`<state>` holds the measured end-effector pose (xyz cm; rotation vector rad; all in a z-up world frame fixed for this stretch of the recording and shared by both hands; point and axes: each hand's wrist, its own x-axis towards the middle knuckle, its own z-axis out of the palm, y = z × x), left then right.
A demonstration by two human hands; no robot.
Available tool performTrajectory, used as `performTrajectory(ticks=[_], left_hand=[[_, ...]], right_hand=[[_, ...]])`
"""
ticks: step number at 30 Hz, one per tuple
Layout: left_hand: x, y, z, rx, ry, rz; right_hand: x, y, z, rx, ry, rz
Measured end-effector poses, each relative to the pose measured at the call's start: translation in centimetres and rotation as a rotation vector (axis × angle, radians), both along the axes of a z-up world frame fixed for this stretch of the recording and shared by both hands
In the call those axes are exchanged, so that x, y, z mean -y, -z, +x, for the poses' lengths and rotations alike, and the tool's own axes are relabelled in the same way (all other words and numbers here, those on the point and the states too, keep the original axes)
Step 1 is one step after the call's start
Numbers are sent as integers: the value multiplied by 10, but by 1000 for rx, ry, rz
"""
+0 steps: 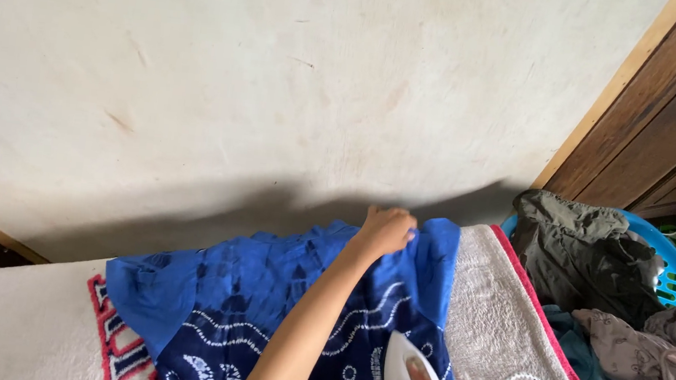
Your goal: Ironing and folding a blue patterned shirt.
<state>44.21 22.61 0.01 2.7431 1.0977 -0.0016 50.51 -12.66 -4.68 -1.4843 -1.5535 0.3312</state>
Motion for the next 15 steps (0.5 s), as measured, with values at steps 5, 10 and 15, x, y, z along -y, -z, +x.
performTrajectory(ticks=[5,10,15], left_hand=[[17,-13,-17,418,36,121],[-8,8,-80,441,-316,94],[1,-13,-181,176,-553,80]], right_hand=[[-73,-101,-27,-153,39,-313],[-189,-85,-16,-165,26,-164],[-237,-79,-3,-365,-25,-219]])
